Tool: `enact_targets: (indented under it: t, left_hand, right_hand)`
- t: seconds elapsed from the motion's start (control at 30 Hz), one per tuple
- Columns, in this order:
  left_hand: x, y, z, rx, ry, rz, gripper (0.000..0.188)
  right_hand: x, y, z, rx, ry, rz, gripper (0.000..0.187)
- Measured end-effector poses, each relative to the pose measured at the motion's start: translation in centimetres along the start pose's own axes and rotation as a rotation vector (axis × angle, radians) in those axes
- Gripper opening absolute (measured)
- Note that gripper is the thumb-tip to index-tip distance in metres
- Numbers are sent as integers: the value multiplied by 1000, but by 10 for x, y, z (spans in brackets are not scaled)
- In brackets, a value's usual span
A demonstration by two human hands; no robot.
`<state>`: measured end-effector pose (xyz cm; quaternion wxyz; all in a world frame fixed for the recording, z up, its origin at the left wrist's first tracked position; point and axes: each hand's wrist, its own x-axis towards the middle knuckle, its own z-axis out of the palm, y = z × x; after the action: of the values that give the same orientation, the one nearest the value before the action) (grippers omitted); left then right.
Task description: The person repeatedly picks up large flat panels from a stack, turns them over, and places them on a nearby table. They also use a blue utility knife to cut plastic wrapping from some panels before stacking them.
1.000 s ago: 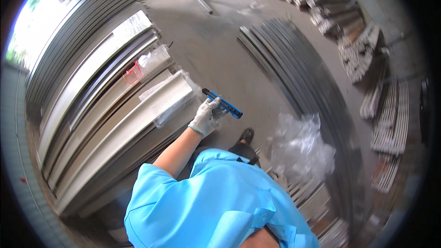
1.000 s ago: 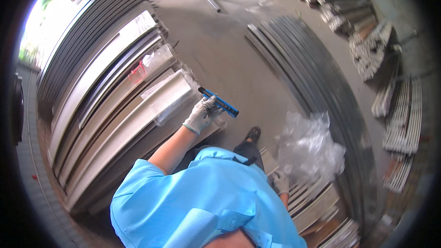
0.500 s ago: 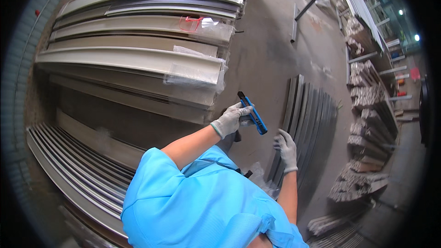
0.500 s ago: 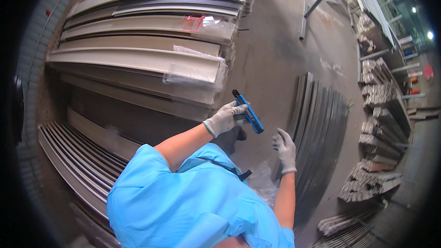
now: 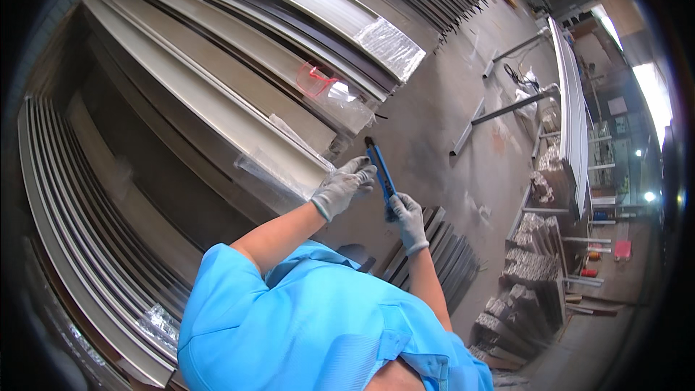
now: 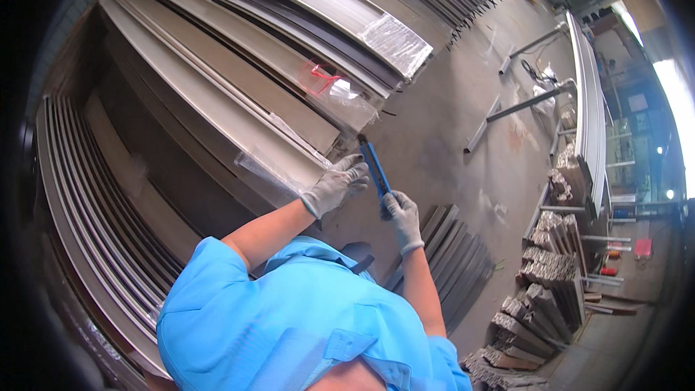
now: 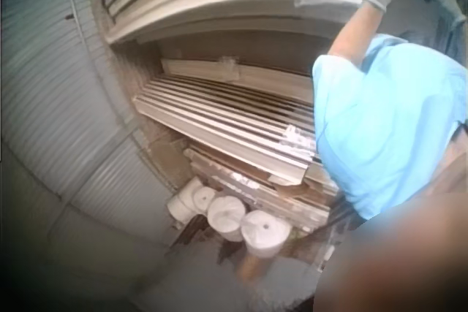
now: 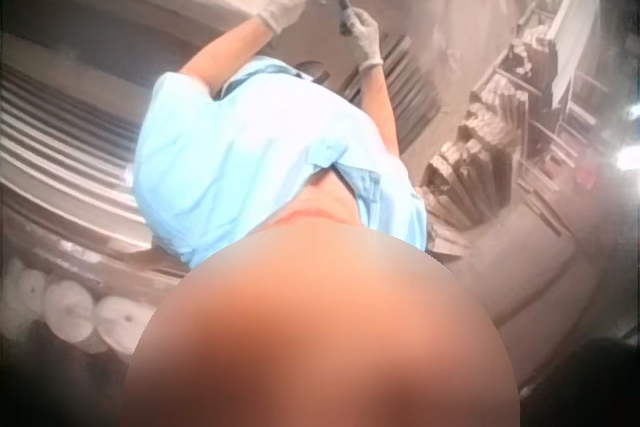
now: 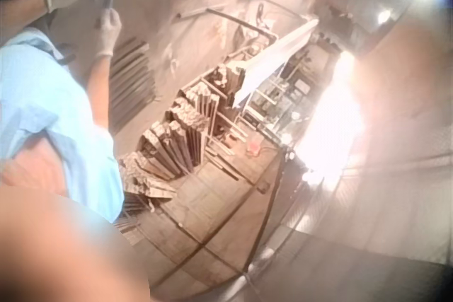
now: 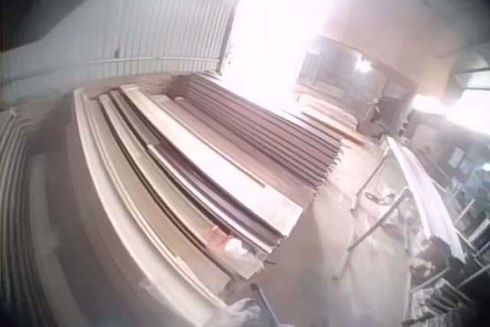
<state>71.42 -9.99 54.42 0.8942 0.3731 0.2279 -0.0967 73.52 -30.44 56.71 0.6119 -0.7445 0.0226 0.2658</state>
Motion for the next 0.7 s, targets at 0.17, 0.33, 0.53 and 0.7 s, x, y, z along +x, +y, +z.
enact_targets:
  t: [0.17, 0.33, 0.53, 0.7]
  left_hand:
    - [-15, 21, -62, -124, 167, 179, 40]
    - [-99, -14, -111, -193, 554, 418, 31]
    - [-174, -151, -73, -514, 1316, 302, 35]
    - [-205, -294, -8, -790, 1601, 8, 42]
  right_hand:
    - [137, -1, -27, 150, 13, 87, 16]
    - [311, -16, -61, 57, -76, 227, 26]
    - [529, -20, -72, 109, -144, 209, 25]
    - [615, -38, -69, 157, -100, 398, 38]
